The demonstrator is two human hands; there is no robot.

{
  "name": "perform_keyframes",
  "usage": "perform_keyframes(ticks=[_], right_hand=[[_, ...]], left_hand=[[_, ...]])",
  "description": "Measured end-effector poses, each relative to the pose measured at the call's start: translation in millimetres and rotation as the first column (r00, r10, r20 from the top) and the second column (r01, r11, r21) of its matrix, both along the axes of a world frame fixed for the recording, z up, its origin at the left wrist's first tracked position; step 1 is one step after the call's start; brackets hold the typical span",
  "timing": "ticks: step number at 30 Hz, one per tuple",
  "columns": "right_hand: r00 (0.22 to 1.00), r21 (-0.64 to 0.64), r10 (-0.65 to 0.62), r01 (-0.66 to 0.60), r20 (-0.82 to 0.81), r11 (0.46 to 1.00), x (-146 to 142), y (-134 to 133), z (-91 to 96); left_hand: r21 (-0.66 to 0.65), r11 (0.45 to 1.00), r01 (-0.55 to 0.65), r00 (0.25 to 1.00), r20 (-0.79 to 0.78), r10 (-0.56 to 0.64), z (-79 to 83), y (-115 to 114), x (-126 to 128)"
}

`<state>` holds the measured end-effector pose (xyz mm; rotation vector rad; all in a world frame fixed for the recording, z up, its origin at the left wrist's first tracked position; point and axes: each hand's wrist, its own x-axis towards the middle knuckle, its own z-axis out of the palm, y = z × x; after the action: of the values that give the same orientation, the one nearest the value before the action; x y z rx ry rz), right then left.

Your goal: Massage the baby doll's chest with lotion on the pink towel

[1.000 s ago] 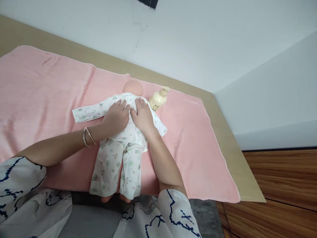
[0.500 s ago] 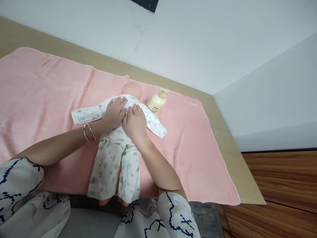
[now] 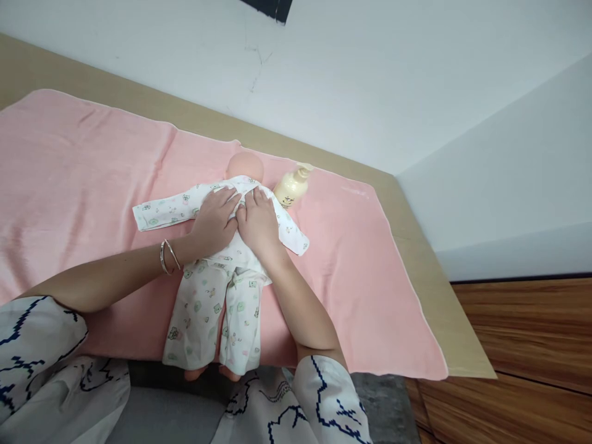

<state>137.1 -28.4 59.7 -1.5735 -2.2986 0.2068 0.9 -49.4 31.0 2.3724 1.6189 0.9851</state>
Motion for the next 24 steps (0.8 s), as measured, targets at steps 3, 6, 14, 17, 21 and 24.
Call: perform_keyframes(ticks=[3, 6, 14, 17, 21, 24], right_hand=[[0.997, -0.043, -0.06, 0.062, 0.044, 0.997, -6.7, -14.3, 7.9], [0.996, -0.019, -0.034, 0.036, 0.086, 0.999, -10.7, -23.8, 11.7], [0.998, -0.063, 0.002, -0.005, -0.059, 0.998, 9.5, 11.9, -2.4], [0.993, -0.048, 0.042, -0.047, -0.112, 0.998, 17.1, 24.1, -7.7], [0.997, -0.024, 0.013, -0.015, -0.076, 1.0, 9.6, 12.3, -3.7], [1.0, -0.019, 0.009, -0.009, 0.007, 1.0, -3.6, -8.7, 5.4]], left_hand=[[-0.058, 0.998, -0.008, 1.0, 0.009, 0.009, -3.6, 11.9, -4.7], [-0.032, 0.999, -0.042, 0.999, 0.014, 0.043, -7.4, 26.1, -10.0], [0.072, 0.997, -0.025, 0.996, -0.089, 0.031, 1.5, 15.1, -6.8], [0.085, 0.996, -0.002, 0.994, -0.111, 0.011, 5.2, 5.9, -3.4], [0.043, 0.998, -0.038, 0.997, -0.067, 0.041, 3.6, 18.0, -9.1], [-0.059, 0.994, -0.093, 0.995, -0.031, 0.091, 1.2, 38.8, -21.4]])
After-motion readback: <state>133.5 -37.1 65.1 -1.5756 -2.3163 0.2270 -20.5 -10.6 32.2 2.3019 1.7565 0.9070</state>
